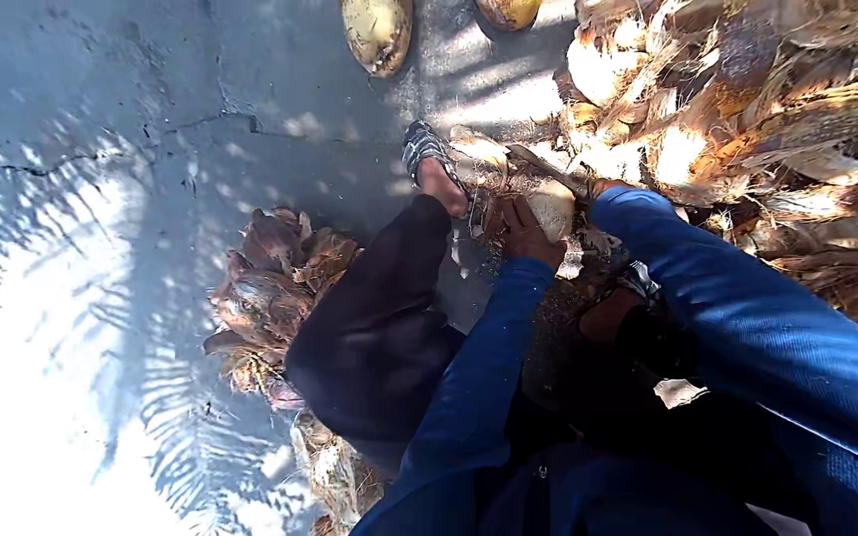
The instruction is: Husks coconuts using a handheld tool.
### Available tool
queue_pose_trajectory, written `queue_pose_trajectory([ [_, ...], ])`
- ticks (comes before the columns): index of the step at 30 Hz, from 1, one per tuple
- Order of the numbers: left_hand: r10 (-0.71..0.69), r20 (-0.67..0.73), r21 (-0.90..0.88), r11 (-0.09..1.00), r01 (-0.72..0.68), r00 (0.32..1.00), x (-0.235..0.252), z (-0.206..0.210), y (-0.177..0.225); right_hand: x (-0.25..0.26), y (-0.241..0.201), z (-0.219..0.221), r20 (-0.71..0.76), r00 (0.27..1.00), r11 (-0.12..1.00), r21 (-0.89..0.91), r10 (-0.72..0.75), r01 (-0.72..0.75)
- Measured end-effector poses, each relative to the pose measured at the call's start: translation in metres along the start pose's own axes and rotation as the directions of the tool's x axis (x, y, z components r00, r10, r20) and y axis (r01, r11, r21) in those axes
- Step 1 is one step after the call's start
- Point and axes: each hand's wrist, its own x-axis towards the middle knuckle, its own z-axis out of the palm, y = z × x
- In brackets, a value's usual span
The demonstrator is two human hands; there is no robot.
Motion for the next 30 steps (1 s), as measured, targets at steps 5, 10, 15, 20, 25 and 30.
queue_pose_trajectory([
  [5, -0.018, 0.008, -0.078, 0.997, 0.018, 1.0, 0.014, -0.005, -0.005, 0.057, 0.031, 0.017, -0.014, 0.996, 0.996, -0.004, -0.084, 0.084],
  [10, -0.015, 0.111, -0.183, 0.982, 0.036, 0.994, 0.046, -0.027, -0.023, 0.011, 0.071, 0.061, -0.159, 0.977, 0.956, 0.279, 0.14, -0.092],
  [15, -0.054, 0.172, -0.177, 0.981, 0.084, 0.984, 0.06, -0.044, -0.024, -0.08, 0.048, 0.09, -0.059, 0.988, 0.971, 0.2, 0.141, -0.127],
  [20, -0.043, 0.141, -0.079, 0.995, 0.054, 0.989, 0.056, -0.048, -0.019, -0.097, 0.015, 0.098, 0.057, 0.987, 0.972, 0.171, 0.151, -0.158],
  [25, -0.057, 0.155, -0.065, 0.996, 0.068, 0.986, 0.053, -0.044, -0.018, -0.067, 0.01, 0.093, -0.091, 0.982, 0.95, 0.279, 0.169, -0.137],
  [30, -0.051, 0.145, -0.129, 0.989, 0.07, 0.988, 0.059, -0.04, -0.023, -0.037, -0.005, 0.051, -0.077, 0.994, 0.966, 0.253, 0.082, -0.06],
])
